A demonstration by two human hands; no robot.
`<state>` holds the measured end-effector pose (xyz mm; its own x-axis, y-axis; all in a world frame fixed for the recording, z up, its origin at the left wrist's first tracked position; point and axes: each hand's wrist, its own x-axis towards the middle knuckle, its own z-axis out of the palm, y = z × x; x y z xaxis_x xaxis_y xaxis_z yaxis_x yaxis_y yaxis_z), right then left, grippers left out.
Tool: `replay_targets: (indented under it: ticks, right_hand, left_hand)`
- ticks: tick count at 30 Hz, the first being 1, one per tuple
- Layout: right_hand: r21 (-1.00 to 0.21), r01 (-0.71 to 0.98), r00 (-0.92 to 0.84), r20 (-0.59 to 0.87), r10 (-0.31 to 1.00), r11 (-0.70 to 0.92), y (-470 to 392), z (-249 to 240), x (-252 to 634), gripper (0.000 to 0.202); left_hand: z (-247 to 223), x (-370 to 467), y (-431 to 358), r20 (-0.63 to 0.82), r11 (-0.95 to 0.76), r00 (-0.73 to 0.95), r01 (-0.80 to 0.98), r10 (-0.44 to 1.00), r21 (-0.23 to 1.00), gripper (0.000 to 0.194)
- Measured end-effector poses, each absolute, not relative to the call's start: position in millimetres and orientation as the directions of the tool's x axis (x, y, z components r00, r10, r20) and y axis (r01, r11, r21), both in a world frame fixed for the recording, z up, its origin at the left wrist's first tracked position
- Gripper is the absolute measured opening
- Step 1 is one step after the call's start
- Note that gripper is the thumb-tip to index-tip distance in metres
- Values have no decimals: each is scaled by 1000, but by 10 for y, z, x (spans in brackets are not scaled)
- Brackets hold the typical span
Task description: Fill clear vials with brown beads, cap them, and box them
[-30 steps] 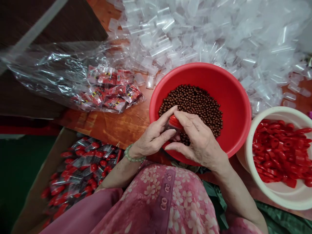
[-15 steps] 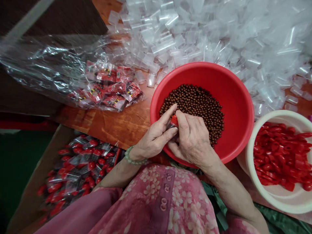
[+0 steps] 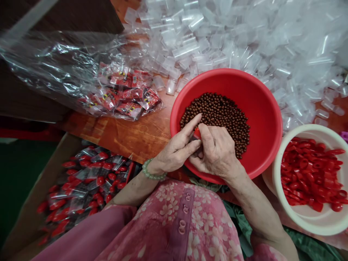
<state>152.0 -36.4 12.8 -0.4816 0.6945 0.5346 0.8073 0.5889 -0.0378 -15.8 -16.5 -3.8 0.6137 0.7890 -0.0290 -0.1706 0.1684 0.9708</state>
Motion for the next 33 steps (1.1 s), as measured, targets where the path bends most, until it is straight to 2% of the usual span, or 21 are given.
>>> replay_targets:
  ticks: [6, 10, 15, 21, 29, 33]
  right_hand:
    - [-39, 800, -491, 531, 691, 598, -370, 115, 1513, 59]
    - [-96, 796, -485, 489, 725, 598, -377, 75, 1540, 69]
    - [-160, 808, -448, 458, 768, 567, -433, 60, 1552, 87]
    - [-180, 817, -404, 498, 767, 547, -506, 20, 1575, 85]
    - [-45, 810, -452, 587, 672, 584, -471, -43, 1630, 67]
    - [0, 777, -486, 637, 599, 630, -449, -75, 1655, 66]
  left_hand:
    - [-7, -157, -180, -31, 138, 606, -130, 795, 982, 79]
    - [-80, -118, -156, 50, -21, 545, -60, 837, 998, 72]
    - [-155, -36, -146, 230, -234, 400, -38, 887, 971, 65]
    - [-109, 51, -248, 113, -161, 318, 130, 941, 978, 76]
    - [-67, 112, -280, 59, -158, 315, 302, 947, 940, 83]
    - [-54, 132, -293, 55, -169, 315, 349, 948, 922, 85]
